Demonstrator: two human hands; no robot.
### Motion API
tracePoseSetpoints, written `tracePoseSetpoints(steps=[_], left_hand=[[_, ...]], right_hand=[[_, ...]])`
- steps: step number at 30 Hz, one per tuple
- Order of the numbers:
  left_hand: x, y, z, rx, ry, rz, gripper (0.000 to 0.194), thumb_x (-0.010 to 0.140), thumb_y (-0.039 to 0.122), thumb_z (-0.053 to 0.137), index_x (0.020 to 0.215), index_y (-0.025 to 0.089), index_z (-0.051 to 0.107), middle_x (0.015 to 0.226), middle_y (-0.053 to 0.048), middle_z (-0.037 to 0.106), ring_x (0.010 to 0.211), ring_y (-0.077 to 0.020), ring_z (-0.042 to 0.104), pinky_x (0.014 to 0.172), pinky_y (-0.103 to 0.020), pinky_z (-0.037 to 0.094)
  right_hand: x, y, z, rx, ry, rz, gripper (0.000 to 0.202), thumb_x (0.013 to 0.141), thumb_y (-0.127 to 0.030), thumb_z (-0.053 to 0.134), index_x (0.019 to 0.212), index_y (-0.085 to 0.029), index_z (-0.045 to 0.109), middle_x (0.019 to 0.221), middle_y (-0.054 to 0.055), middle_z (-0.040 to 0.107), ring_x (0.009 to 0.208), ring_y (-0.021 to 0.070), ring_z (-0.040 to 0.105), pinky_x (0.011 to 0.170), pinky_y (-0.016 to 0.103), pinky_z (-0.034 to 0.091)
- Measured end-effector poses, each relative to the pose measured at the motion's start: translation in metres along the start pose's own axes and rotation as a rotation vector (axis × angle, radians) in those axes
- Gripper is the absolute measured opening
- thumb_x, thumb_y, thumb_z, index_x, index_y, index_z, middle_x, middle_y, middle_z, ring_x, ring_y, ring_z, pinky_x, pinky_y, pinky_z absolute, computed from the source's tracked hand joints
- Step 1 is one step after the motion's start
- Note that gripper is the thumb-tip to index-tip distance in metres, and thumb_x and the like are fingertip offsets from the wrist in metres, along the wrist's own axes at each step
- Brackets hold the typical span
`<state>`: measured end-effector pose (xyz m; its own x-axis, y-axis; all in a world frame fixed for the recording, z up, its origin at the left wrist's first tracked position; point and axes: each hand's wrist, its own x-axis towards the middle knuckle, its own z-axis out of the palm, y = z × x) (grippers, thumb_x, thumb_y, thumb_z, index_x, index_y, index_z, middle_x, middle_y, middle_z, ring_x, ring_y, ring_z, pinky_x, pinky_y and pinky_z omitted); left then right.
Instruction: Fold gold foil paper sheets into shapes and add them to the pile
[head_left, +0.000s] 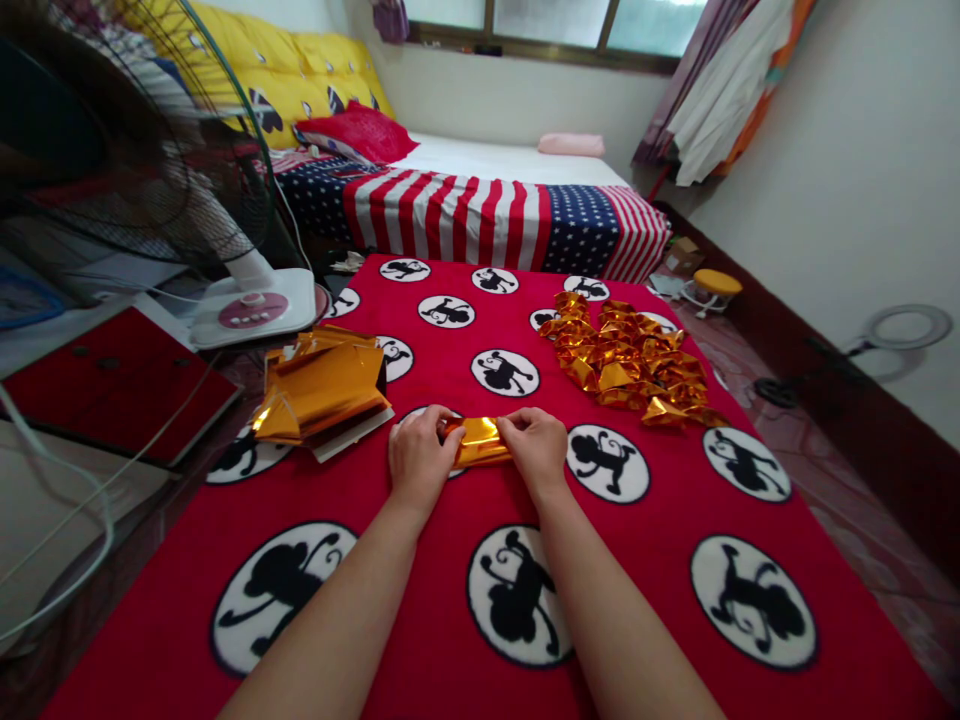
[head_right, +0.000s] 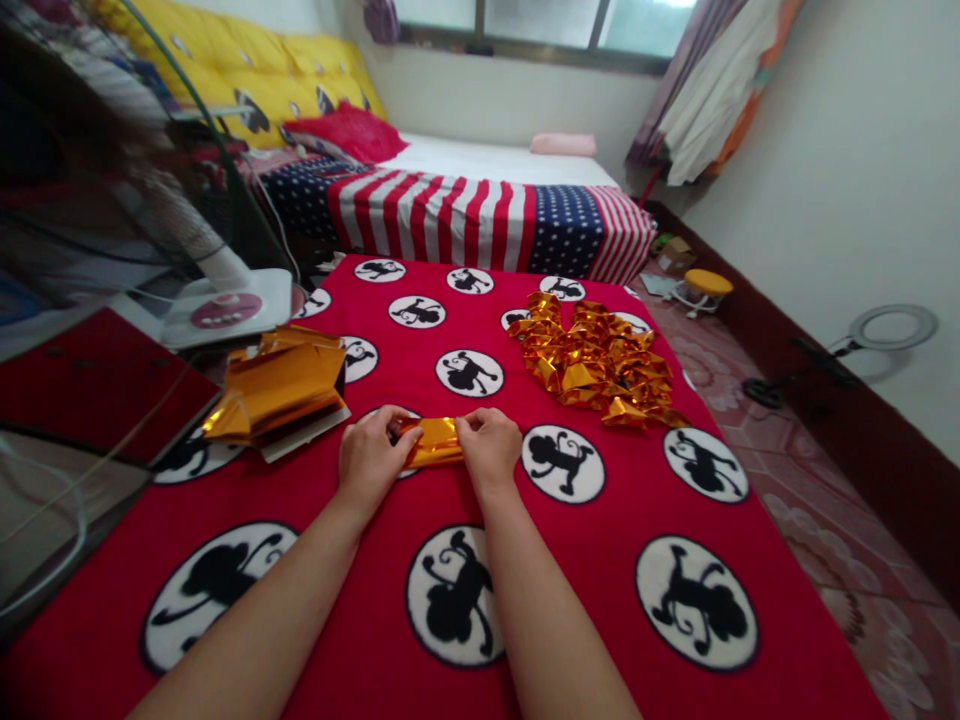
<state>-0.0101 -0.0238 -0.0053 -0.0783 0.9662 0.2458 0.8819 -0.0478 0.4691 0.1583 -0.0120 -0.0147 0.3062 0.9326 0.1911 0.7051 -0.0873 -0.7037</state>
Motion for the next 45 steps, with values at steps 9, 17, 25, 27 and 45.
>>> tracePoseSetpoints(steps=[9,17,25,27,45], left_hand=[[-0.002,0.004,-0.002,0.030,0.045,0.121,0.018,0.081,0.025,0.067,0.099,0.023,0.065,0.102,-0.005,0.064,0.096,-0.0234,0.058,0.082,-0.036,0.040],[-0.001,0.002,-0.006,0.007,-0.088,0.350,0.018,0.082,0.014,0.059,0.079,0.026,0.073,0.094,-0.003,0.068,0.094,-0.0231,0.054,0.083,-0.039,0.038],[-0.003,-0.004,-0.007,-0.109,-0.161,0.299,0.011,0.078,0.031,0.069,0.088,0.027,0.074,0.103,-0.003,0.069,0.101,-0.0229,0.056,0.092,-0.039,0.039],[-0.004,-0.004,-0.009,-0.114,-0.177,0.292,0.014,0.076,0.031,0.071,0.089,0.028,0.074,0.105,-0.002,0.069,0.102,-0.0233,0.056,0.093,-0.039,0.040],[-0.002,-0.009,-0.010,-0.140,-0.220,0.290,0.023,0.073,0.035,0.073,0.095,0.028,0.073,0.107,-0.002,0.068,0.102,-0.0234,0.057,0.089,-0.037,0.042]], right_hand=[[0.003,-0.002,-0.002,-0.035,-0.017,-0.002,0.009,0.071,-0.032,0.067,0.075,-0.024,0.070,0.070,-0.003,0.067,0.062,0.0135,0.058,0.055,0.023,0.035],[0.004,-0.007,-0.006,-0.176,-0.156,-0.071,0.013,0.081,-0.032,0.063,0.085,-0.031,0.076,0.082,-0.001,0.064,0.071,0.0144,0.059,0.059,0.025,0.035],[0.004,-0.015,-0.016,-0.206,-0.270,-0.056,0.024,0.084,-0.047,0.062,0.093,-0.030,0.076,0.090,0.003,0.063,0.078,0.0171,0.062,0.063,0.026,0.038],[-0.001,-0.018,-0.017,-0.211,-0.267,-0.036,0.034,0.080,-0.058,0.062,0.094,-0.030,0.075,0.092,0.003,0.060,0.079,0.0184,0.062,0.064,0.027,0.039],[-0.044,-0.028,0.004,-0.365,-0.017,-0.125,0.039,0.086,-0.046,0.063,0.116,-0.021,0.061,0.114,0.012,0.054,0.103,0.0289,0.051,0.081,0.038,0.039]])
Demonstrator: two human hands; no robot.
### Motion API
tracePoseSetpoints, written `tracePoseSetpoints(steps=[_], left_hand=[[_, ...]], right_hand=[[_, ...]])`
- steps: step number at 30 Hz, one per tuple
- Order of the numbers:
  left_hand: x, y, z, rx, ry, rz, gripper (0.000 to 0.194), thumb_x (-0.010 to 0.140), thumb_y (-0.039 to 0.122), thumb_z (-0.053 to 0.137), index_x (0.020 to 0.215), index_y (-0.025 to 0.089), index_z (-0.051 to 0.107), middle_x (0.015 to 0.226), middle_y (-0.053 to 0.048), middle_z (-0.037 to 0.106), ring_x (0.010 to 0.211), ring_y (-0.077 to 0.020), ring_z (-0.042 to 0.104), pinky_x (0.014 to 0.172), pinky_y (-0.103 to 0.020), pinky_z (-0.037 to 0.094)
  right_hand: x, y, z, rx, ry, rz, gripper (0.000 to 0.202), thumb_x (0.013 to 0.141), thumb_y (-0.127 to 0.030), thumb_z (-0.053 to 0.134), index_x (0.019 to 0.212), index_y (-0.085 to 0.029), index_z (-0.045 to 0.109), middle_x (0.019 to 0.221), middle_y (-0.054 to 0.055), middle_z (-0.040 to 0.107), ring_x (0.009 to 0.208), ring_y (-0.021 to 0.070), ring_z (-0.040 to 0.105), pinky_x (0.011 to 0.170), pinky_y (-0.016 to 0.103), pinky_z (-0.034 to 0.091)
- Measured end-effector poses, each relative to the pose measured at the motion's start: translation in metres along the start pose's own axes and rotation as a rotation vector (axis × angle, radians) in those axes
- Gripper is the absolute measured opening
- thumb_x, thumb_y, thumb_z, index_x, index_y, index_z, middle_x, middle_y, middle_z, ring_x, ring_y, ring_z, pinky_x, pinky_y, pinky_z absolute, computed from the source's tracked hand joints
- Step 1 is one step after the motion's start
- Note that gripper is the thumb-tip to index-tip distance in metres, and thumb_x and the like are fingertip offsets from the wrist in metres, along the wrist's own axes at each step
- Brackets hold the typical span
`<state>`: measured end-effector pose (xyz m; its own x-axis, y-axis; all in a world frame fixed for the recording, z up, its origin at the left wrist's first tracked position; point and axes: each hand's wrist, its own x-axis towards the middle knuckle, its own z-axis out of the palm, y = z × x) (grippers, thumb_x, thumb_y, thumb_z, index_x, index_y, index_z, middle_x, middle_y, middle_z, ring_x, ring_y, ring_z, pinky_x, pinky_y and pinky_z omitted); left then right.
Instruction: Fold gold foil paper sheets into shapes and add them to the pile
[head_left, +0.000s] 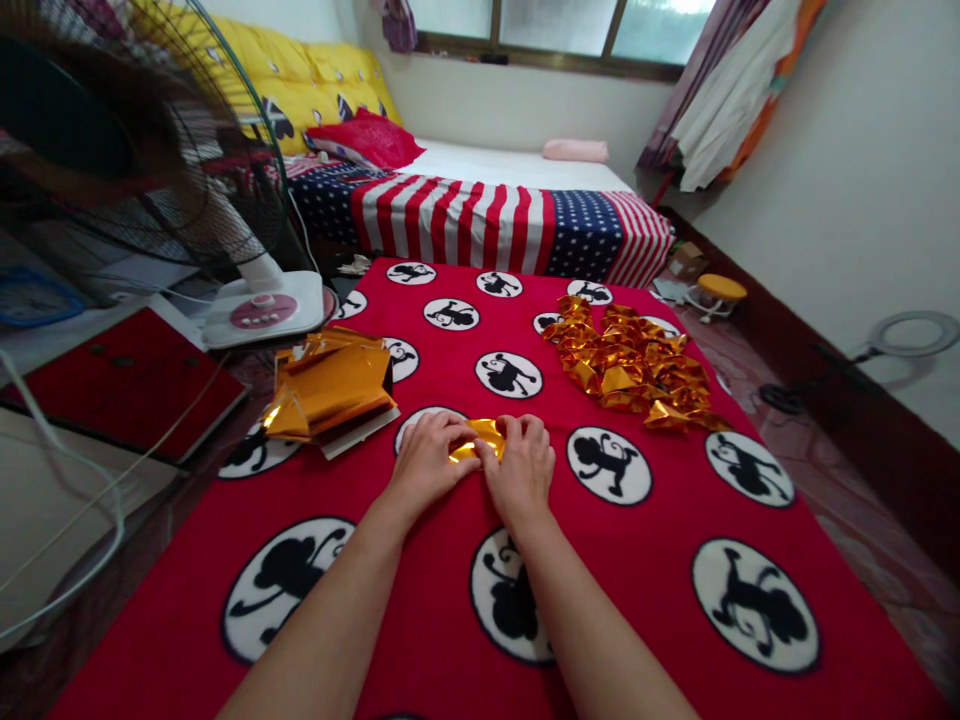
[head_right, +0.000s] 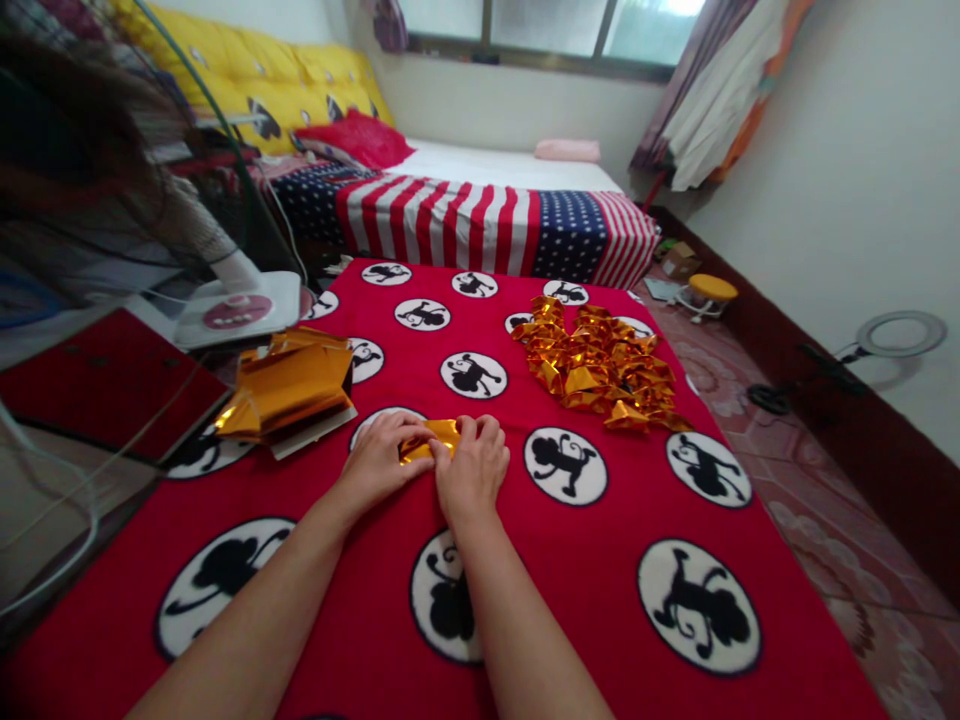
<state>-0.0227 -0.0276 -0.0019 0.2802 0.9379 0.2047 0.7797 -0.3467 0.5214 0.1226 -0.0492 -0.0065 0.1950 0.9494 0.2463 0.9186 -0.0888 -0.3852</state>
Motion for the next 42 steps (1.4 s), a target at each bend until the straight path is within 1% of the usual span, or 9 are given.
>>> tracePoseSetpoints(steps=[4,13,16,20,25,29,34,38,42], left_hand=[[0.000,-0.003,-0.002,-0.019,-0.015,0.014,0.027,0.070,0.036,0.077,0.095,0.028,0.073,0.107,-0.001,0.068,0.103,-0.0229,0.058,0.090,-0.037,0.042],[0.003,-0.013,-0.007,-0.066,-0.077,0.069,0.035,0.068,0.026,0.080,0.102,0.030,0.072,0.113,0.001,0.067,0.105,-0.0207,0.058,0.096,-0.036,0.041],[0.003,-0.014,-0.007,-0.064,-0.079,0.070,0.033,0.070,0.028,0.078,0.102,0.029,0.072,0.113,0.000,0.067,0.106,-0.0215,0.058,0.097,-0.037,0.041],[0.003,-0.014,-0.006,-0.070,-0.087,0.087,0.032,0.072,0.033,0.076,0.103,0.028,0.072,0.114,-0.001,0.067,0.106,-0.0222,0.058,0.097,-0.038,0.041],[0.003,-0.016,-0.006,-0.081,-0.096,0.082,0.036,0.068,0.029,0.079,0.104,0.028,0.072,0.113,-0.001,0.066,0.106,-0.0221,0.058,0.097,-0.037,0.041],[0.003,-0.016,-0.007,-0.082,-0.099,0.076,0.035,0.068,0.028,0.079,0.103,0.028,0.072,0.113,-0.001,0.067,0.106,-0.0226,0.057,0.096,-0.038,0.040],[0.004,-0.018,-0.008,-0.088,-0.105,0.075,0.034,0.069,0.028,0.078,0.102,0.029,0.073,0.113,0.000,0.067,0.106,-0.0222,0.057,0.095,-0.037,0.040],[0.003,-0.004,-0.003,-0.051,-0.075,-0.005,0.027,0.071,0.037,0.077,0.096,0.028,0.073,0.108,-0.001,0.067,0.102,-0.0234,0.057,0.092,-0.037,0.040],[0.000,0.025,0.010,0.105,0.104,-0.200,0.034,0.071,0.052,0.073,0.086,0.022,0.068,0.099,-0.006,0.066,0.098,-0.0287,0.055,0.085,-0.042,0.039]], right_hand=[[-0.002,0.004,0.000,-0.033,-0.022,-0.039,0.038,0.087,-0.040,0.063,0.120,-0.023,0.059,0.121,0.011,0.053,0.105,0.0283,0.050,0.082,0.037,0.039],[-0.003,0.020,-0.007,-0.064,-0.094,-0.133,0.037,0.093,-0.021,0.051,0.128,-0.029,0.057,0.127,0.008,0.053,0.105,0.0245,0.051,0.078,0.035,0.038],[-0.005,0.018,-0.007,-0.048,-0.075,-0.122,0.037,0.092,-0.032,0.054,0.129,-0.028,0.056,0.129,0.009,0.052,0.107,0.0263,0.050,0.082,0.037,0.039],[-0.007,0.015,-0.008,-0.009,-0.069,-0.113,0.056,0.082,-0.053,0.065,0.130,-0.025,0.056,0.130,0.012,0.050,0.110,0.0310,0.049,0.084,0.041,0.040],[-0.002,0.024,-0.013,0.110,-0.140,-0.110,0.051,0.082,-0.032,0.068,0.131,-0.025,0.056,0.127,0.010,0.052,0.111,0.0291,0.052,0.088,0.042,0.044],[0.004,0.036,-0.016,0.261,-0.182,-0.104,0.059,0.079,-0.013,0.062,0.136,-0.022,0.049,0.126,0.010,0.053,0.106,0.0254,0.056,0.093,0.042,0.047],[0.007,0.046,-0.011,0.428,-0.166,-0.118,0.066,0.073,-0.004,0.054,0.135,-0.023,0.047,0.121,0.008,0.054,0.092,0.0204,0.059,0.091,0.040,0.050],[0.006,0.047,-0.006,0.440,-0.134,-0.113,0.068,0.070,-0.003,0.054,0.134,-0.024,0.047,0.122,0.009,0.054,0.091,0.0214,0.059,0.090,0.041,0.051],[0.005,0.047,-0.004,0.452,-0.104,-0.104,0.065,0.069,-0.005,0.055,0.131,-0.022,0.047,0.121,0.010,0.055,0.092,0.0225,0.059,0.089,0.043,0.051]])
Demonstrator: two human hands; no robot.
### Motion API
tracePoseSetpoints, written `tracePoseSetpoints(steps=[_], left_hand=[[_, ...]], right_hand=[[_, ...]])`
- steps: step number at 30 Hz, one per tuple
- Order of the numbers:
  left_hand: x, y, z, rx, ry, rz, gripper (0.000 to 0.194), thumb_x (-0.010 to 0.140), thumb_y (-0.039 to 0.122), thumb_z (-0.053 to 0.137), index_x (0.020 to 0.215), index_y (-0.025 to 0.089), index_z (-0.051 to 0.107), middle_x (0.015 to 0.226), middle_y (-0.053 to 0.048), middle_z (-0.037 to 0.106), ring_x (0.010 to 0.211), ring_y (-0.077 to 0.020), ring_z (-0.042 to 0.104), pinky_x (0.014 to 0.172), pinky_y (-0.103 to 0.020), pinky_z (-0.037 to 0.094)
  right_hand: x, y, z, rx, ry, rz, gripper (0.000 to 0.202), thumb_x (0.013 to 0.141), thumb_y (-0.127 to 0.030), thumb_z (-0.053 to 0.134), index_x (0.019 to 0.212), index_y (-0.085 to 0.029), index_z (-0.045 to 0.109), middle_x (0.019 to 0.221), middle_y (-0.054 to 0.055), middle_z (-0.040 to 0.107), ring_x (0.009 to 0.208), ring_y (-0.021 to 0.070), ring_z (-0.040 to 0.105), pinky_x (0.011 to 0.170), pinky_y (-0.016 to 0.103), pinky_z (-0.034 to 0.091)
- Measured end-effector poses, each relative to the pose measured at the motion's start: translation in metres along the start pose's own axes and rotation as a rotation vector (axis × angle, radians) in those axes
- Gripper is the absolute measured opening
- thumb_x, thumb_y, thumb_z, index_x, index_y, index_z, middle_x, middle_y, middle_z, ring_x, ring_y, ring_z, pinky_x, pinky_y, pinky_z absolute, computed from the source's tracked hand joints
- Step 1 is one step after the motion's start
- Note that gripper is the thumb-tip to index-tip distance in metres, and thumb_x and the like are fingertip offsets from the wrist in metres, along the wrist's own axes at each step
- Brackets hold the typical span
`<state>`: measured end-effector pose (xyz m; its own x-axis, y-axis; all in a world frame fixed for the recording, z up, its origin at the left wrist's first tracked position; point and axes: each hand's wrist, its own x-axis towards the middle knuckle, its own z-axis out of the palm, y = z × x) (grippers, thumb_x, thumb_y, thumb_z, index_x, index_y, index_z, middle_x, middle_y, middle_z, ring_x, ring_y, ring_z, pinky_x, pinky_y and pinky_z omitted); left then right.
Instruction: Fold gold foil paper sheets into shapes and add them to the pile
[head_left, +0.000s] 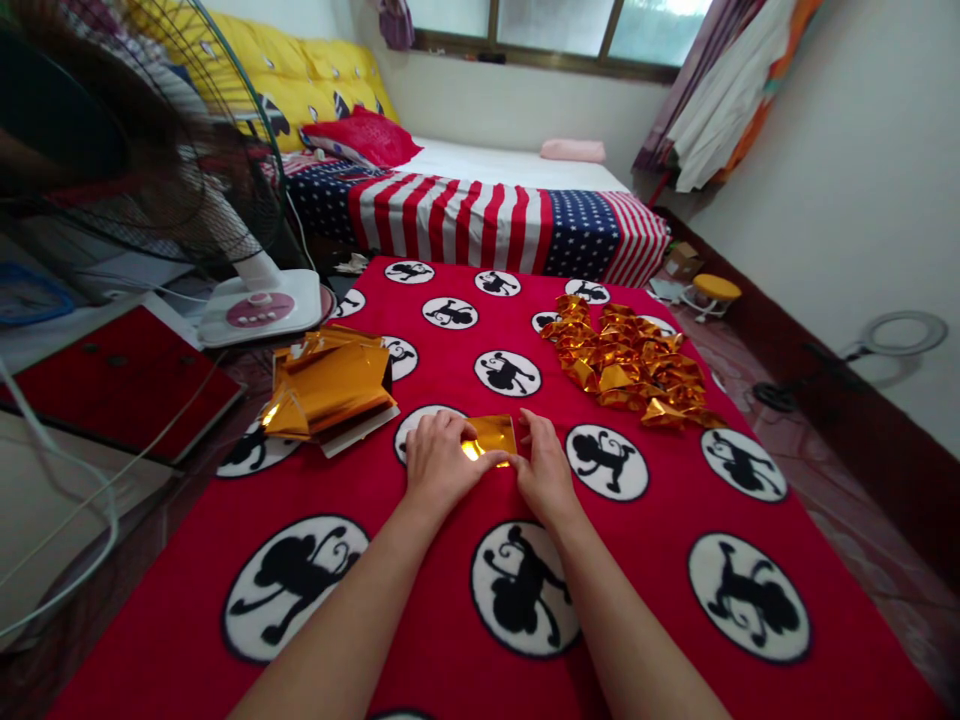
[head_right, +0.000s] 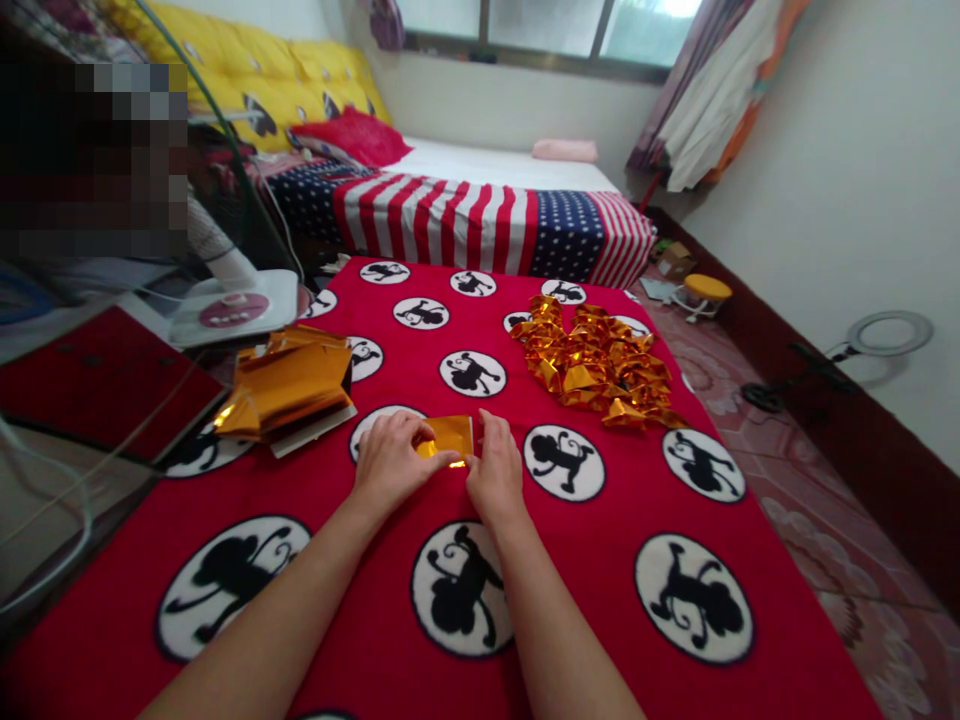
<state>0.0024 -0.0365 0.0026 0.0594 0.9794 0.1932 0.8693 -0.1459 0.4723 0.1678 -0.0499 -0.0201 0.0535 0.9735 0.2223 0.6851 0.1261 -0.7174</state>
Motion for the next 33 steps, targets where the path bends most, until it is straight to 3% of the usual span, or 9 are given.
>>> tracePoseSetpoints(steps=[4,9,12,17,19,22,24,28,33], left_hand=[[-0.004,0.007,0.003,0.047,-0.004,-0.012,0.037,0.071,0.051,0.074,0.089,0.020,0.064,0.099,-0.008,0.064,0.098,-0.0297,0.054,0.084,-0.042,0.039],[0.006,-0.023,-0.006,-0.130,-0.182,0.126,0.027,0.069,0.029,0.079,0.093,0.024,0.068,0.107,-0.004,0.065,0.102,-0.0254,0.056,0.089,-0.039,0.043],[0.013,-0.040,-0.010,-0.277,-0.268,0.201,0.032,0.067,0.016,0.077,0.098,0.022,0.070,0.111,-0.004,0.066,0.102,-0.0227,0.059,0.092,-0.036,0.045],[0.016,-0.047,-0.011,-0.365,-0.289,0.258,0.038,0.065,0.009,0.074,0.101,0.022,0.072,0.113,-0.006,0.066,0.106,-0.0231,0.060,0.096,-0.037,0.046],[0.015,-0.047,-0.010,-0.353,-0.275,0.256,0.038,0.064,0.010,0.075,0.100,0.022,0.072,0.112,-0.006,0.066,0.104,-0.0232,0.060,0.095,-0.038,0.047],[0.013,-0.046,-0.010,-0.332,-0.253,0.264,0.037,0.065,0.011,0.075,0.100,0.022,0.071,0.110,-0.006,0.067,0.103,-0.0227,0.061,0.095,-0.037,0.047],[0.013,-0.045,-0.010,-0.324,-0.249,0.272,0.036,0.066,0.012,0.075,0.100,0.022,0.071,0.109,-0.006,0.067,0.103,-0.0224,0.060,0.095,-0.037,0.047],[0.013,-0.044,-0.013,-0.331,-0.258,0.263,0.036,0.066,0.012,0.075,0.100,0.022,0.071,0.111,-0.006,0.067,0.103,-0.0227,0.060,0.095,-0.038,0.047],[0.014,-0.044,-0.014,-0.359,-0.277,0.266,0.037,0.066,0.010,0.073,0.101,0.022,0.072,0.112,-0.006,0.067,0.103,-0.0221,0.060,0.094,-0.037,0.047]], right_hand=[[0.000,0.000,-0.001,0.022,0.014,0.004,0.062,0.069,-0.005,0.056,0.129,-0.022,0.048,0.117,0.009,0.056,0.089,0.0218,0.058,0.089,0.043,0.051],[0.000,-0.002,-0.003,0.050,-0.001,0.004,0.062,0.069,-0.006,0.057,0.128,-0.021,0.049,0.115,0.008,0.056,0.087,0.0203,0.058,0.087,0.040,0.051],[0.000,-0.001,-0.004,0.056,-0.009,0.018,0.061,0.069,-0.007,0.056,0.128,-0.021,0.049,0.115,0.008,0.056,0.088,0.0200,0.057,0.088,0.039,0.051],[0.003,-0.007,-0.007,0.037,-0.040,0.072,0.061,0.070,-0.011,0.058,0.130,-0.020,0.047,0.119,0.008,0.056,0.091,0.0197,0.058,0.091,0.038,0.049],[0.003,-0.016,-0.005,-0.034,-0.051,0.119,0.062,0.072,-0.021,0.063,0.132,-0.019,0.046,0.123,0.011,0.055,0.098,0.0233,0.058,0.093,0.042,0.048],[0.001,-0.029,0.004,-0.196,0.005,0.178,0.076,0.068,-0.043,0.072,0.135,-0.020,0.044,0.130,0.015,0.052,0.118,0.0357,0.050,0.096,0.052,0.043],[-0.002,-0.034,0.010,-0.238,0.049,0.172,0.084,0.064,-0.047,0.075,0.137,-0.021,0.043,0.132,0.017,0.050,0.121,0.0395,0.047,0.095,0.055,0.041],[-0.005,-0.029,0.013,-0.198,0.082,0.150,0.076,0.066,-0.036,0.074,0.134,-0.022,0.044,0.129,0.016,0.051,0.116,0.0366,0.051,0.094,0.055,0.041],[-0.004,-0.010,-0.001,0.013,0.077,0.118,0.060,0.065,-0.014,0.066,0.123,-0.019,0.049,0.113,0.009,0.052,0.088,0.0210,0.059,0.086,0.041,0.050]])
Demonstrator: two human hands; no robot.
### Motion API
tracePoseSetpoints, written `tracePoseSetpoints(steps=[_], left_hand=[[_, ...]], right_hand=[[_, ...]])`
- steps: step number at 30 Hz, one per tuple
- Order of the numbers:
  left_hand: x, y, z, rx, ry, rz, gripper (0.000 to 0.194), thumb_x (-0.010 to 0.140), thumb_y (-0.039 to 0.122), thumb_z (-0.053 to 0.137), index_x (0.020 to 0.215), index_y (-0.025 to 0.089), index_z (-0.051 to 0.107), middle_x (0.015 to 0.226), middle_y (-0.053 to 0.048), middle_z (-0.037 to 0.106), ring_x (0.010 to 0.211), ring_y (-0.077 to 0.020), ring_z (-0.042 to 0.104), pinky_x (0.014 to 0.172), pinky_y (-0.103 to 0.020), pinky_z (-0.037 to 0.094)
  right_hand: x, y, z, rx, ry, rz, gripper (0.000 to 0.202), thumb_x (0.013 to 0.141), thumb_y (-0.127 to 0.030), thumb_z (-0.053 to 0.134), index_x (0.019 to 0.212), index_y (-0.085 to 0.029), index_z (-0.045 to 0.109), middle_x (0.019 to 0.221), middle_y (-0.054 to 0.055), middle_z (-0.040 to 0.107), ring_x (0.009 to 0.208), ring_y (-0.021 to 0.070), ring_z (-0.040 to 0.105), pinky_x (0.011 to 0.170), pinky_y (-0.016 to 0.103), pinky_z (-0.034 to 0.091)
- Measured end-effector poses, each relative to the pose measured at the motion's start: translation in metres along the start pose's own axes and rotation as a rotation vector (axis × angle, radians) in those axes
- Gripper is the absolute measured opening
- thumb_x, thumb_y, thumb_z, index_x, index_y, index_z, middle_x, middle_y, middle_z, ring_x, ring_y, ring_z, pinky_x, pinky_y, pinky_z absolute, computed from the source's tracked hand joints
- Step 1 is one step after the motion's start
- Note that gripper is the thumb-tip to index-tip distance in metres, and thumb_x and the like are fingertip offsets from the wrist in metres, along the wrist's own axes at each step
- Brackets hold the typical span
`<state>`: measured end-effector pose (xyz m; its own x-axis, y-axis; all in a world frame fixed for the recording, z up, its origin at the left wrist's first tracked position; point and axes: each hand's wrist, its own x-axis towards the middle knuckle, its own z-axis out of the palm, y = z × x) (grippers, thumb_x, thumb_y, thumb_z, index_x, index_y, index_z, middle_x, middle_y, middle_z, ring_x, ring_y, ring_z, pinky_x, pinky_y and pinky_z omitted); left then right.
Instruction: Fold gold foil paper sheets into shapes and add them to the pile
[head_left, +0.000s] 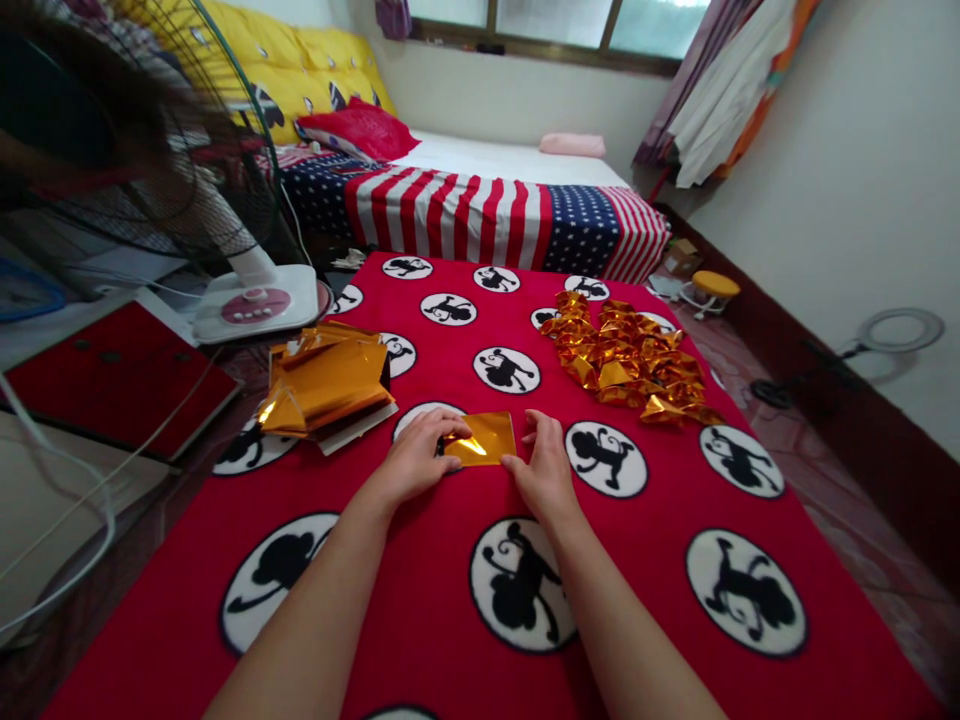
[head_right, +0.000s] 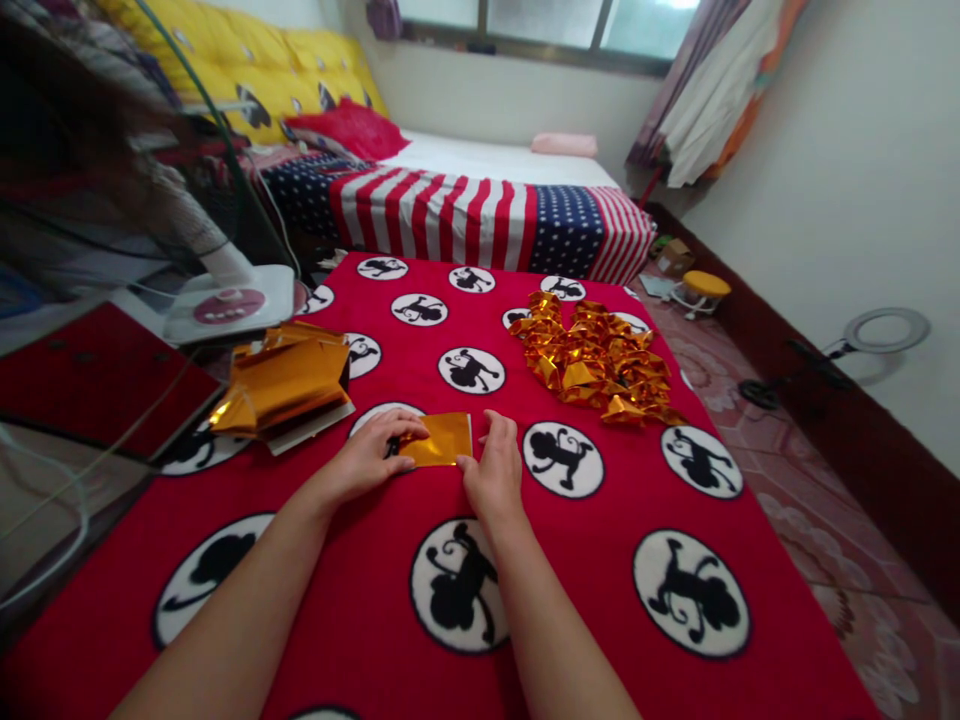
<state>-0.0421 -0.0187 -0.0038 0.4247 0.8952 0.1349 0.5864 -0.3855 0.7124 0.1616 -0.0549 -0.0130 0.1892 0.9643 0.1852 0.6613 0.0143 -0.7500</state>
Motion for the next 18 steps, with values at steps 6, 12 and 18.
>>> tracePoseSetpoints(steps=[6,12,18], left_hand=[[0.000,0.000,0.000,-0.016,0.012,0.000,0.036,0.066,0.010,0.073,0.101,0.021,0.072,0.113,-0.006,0.066,0.106,-0.0225,0.060,0.097,-0.037,0.045],[-0.001,-0.003,0.002,-0.044,0.021,0.004,0.036,0.067,0.009,0.072,0.101,0.021,0.072,0.113,-0.007,0.066,0.106,-0.0221,0.060,0.097,-0.037,0.045],[-0.005,0.000,0.002,-0.086,0.065,0.024,0.040,0.066,0.013,0.074,0.104,0.023,0.071,0.113,-0.006,0.066,0.107,-0.0222,0.060,0.099,-0.037,0.045]], right_hand=[[0.008,0.016,-0.010,0.126,-0.075,-0.015,0.023,0.070,-0.007,0.050,0.086,-0.018,0.062,0.097,0.005,0.053,0.083,0.0179,0.058,0.077,0.034,0.051],[0.010,0.002,-0.011,-0.013,-0.092,0.019,0.016,0.077,-0.034,0.065,0.072,-0.019,0.061,0.092,0.004,0.052,0.078,0.0186,0.057,0.076,0.036,0.049],[0.003,-0.005,-0.005,-0.043,-0.052,0.014,0.018,0.065,-0.030,0.073,0.064,-0.021,0.057,0.087,0.002,0.057,0.079,0.0191,0.057,0.071,0.032,0.045]])
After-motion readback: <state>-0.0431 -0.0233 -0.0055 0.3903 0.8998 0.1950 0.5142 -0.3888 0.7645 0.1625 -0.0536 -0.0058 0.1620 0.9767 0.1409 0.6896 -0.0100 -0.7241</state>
